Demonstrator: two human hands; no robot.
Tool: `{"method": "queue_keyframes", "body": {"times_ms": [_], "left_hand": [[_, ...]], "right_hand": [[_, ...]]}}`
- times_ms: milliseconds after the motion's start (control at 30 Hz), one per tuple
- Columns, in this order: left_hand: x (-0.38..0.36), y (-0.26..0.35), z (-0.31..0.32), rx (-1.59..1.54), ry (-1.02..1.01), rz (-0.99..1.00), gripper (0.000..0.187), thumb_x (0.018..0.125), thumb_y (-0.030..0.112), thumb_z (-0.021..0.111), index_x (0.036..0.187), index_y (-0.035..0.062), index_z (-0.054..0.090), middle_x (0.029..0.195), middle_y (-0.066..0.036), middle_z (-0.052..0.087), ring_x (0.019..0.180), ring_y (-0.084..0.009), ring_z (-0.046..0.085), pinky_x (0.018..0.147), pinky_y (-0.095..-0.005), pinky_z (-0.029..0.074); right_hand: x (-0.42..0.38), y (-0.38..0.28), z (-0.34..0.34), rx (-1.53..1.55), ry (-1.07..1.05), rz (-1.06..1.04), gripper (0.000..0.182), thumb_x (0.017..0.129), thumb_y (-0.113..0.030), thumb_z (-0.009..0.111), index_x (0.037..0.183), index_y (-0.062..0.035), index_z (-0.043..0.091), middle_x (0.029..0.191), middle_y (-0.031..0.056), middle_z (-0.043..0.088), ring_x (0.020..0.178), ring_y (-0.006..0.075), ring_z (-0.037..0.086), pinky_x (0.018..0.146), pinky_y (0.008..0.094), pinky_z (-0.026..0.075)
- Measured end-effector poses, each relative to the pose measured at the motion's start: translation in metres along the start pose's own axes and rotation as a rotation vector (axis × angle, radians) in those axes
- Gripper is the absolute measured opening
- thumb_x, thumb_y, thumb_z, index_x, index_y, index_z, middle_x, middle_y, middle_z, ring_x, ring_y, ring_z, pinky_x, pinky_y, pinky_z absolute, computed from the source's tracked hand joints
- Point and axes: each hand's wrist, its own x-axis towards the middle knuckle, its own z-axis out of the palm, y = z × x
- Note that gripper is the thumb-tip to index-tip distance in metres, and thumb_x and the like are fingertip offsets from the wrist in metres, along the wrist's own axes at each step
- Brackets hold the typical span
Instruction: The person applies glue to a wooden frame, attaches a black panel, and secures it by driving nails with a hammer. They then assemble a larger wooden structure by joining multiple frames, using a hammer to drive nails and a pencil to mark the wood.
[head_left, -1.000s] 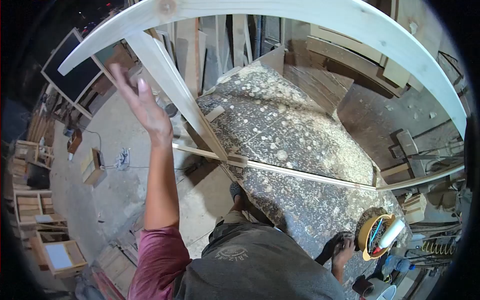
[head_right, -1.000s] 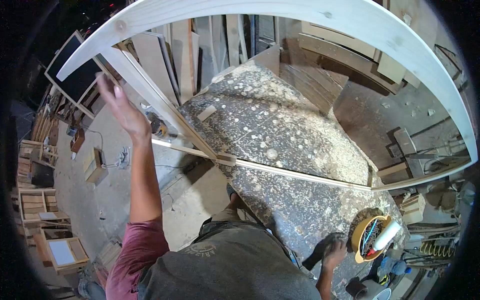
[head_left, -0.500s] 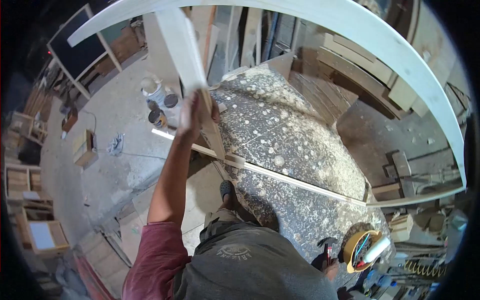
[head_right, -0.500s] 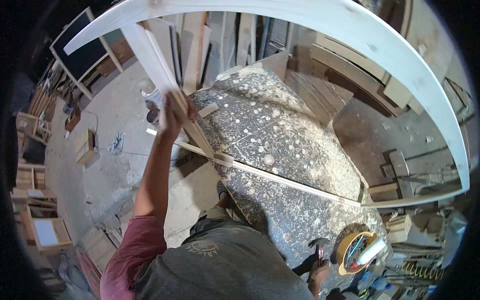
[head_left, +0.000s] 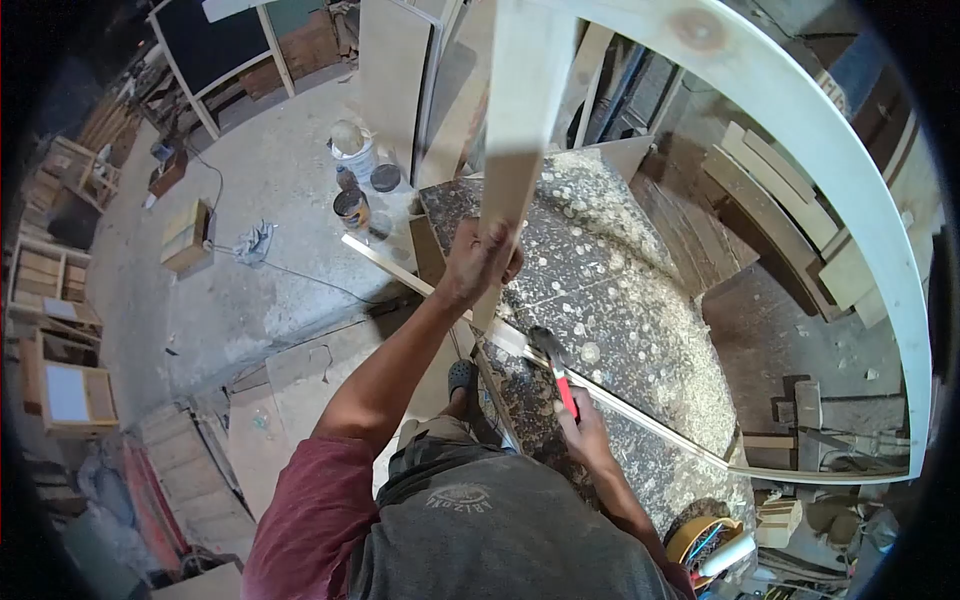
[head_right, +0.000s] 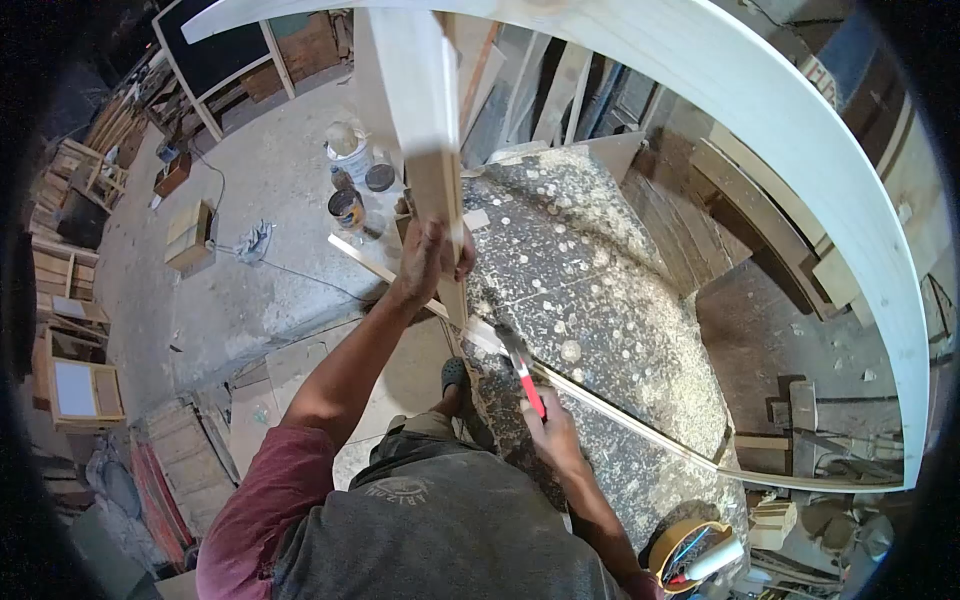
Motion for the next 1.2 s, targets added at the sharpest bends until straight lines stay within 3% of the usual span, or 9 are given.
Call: {"method": "queue_keyframes", "body": {"times_ms": [167, 233, 367, 467, 900, 933, 967, 1067, 1200], "left_hand": [[0.001, 0.006, 0.004, 0.008, -0.029, 0.016, 0.067, 0.083, 0.067, 0.053, 0.061, 0.0040, 0.051, 0.051, -0.003, 0.048, 0.044, -0.0112, 0.048, 0.040, -0.0261, 0.036], [0.000, 0.009, 0.000, 0.071, -0.050, -0.010, 0.070, 0.085, 0.070, 0.046, 0.063, 0.0044, 0.052, 0.054, -0.003, 0.049, 0.046, -0.0113, 0.048, 0.042, -0.0268, 0.038], [0.000, 0.006, -0.012, -0.053, -0.207, -0.109, 0.079, 0.085, 0.078, 0.025, 0.070, 0.0054, 0.053, 0.059, -0.004, 0.051, 0.050, -0.0129, 0.049, 0.047, -0.0279, 0.040], [-0.006, -0.016, -0.025, -0.101, -0.330, -0.106, 0.085, 0.083, 0.080, 0.013, 0.079, 0.0056, 0.054, 0.060, -0.005, 0.051, 0.051, -0.0146, 0.050, 0.049, -0.0281, 0.042], [0.026, 0.069, 0.004, 0.029, -0.294, -0.088, 0.099, 0.078, 0.083, 0.003, 0.075, 0.0014, 0.057, 0.057, -0.007, 0.054, 0.054, -0.0183, 0.055, 0.055, -0.0315, 0.046], [0.029, 0.077, 0.004, -0.119, -0.345, -0.013, 0.079, 0.088, 0.073, 0.028, 0.080, 0.0006, 0.057, 0.063, -0.007, 0.057, 0.059, -0.0168, 0.058, 0.057, -0.0303, 0.048], [0.030, 0.088, 0.010, -0.113, -0.352, -0.011, 0.079, 0.088, 0.073, 0.028, 0.080, 0.0006, 0.057, 0.063, -0.007, 0.057, 0.059, -0.0168, 0.058, 0.057, -0.0303, 0.048], [0.023, 0.121, 0.030, 0.407, -0.100, 0.264, 0.027, 0.080, 0.018, 0.071, 0.094, 0.0012, 0.054, 0.080, -0.006, 0.062, 0.070, -0.0134, 0.060, 0.064, -0.0282, 0.051], [-0.006, 0.068, 0.026, 0.735, 0.199, 0.453, 0.045, 0.083, 0.006, 0.066, 0.118, 0.0017, 0.039, 0.101, -0.011, 0.060, 0.086, -0.0203, 0.064, 0.074, -0.0338, 0.053]], "right_hand": [[0.025, -0.010, 0.024, -0.117, -0.053, 0.044, 0.035, 0.093, -0.040, 0.052, 0.097, -0.0051, 0.056, 0.066, 0.0221, 0.058, 0.066, 0.0434, 0.059, 0.060, 0.0442, 0.045], [0.030, -0.003, 0.033, -0.063, -0.025, 0.079, 0.037, 0.092, -0.040, 0.055, 0.093, -0.0030, 0.056, 0.062, 0.0138, 0.052, 0.058, 0.0224, 0.050, 0.057, 0.0380, 0.041], [0.032, -0.006, 0.035, -0.060, -0.028, 0.118, 0.037, 0.092, -0.040, 0.056, 0.091, -0.0029, 0.056, 0.062, 0.0111, 0.051, 0.058, 0.0203, 0.047, 0.056, 0.0367, 0.040], [0.030, 0.003, 0.039, -0.063, -0.021, 0.129, 0.038, 0.091, -0.042, 0.055, 0.096, -0.0042, 0.058, 0.065, 0.0186, 0.058, 0.059, 0.0333, 0.058, 0.059, 0.0410, 0.045], [-0.014, 0.039, 0.024, 0.000, 0.082, 0.217, 0.032, 0.090, -0.035, 0.061, 0.094, -0.0032, 0.061, 0.061, 0.0091, 0.053, 0.058, 0.0163, 0.046, 0.057, 0.0331, 0.041], [-0.020, 0.050, 0.020, -0.053, 0.103, 0.174, 0.032, 0.090, -0.035, 0.062, 0.095, -0.0037, 0.062, 0.062, 0.0107, 0.055, 0.058, 0.0174, 0.048, 0.057, 0.0336, 0.042], [-0.026, 0.062, 0.017, -0.104, 0.126, 0.132, 0.032, 0.089, -0.036, 0.062, 0.095, -0.0042, 0.063, 0.063, 0.0123, 0.057, 0.057, 0.0184, 0.051, 0.057, 0.0342, 0.043], [-0.049, 0.098, 0.007, -0.197, 0.115, 0.107, 0.033, 0.088, -0.038, 0.063, 0.099, -0.0072, 0.064, 0.072, 0.0176, 0.063, 0.065, 0.0327, 0.061, 0.061, 0.0401, 0.047], [-0.075, 0.145, 0.006, -0.347, 0.084, 0.143, 0.034, 0.085, -0.038, 0.065, 0.100, -0.0082, 0.063, 0.082, 0.0205, 0.066, 0.079, 0.0411, 0.063, 0.068, 0.0456, 0.050]]}}
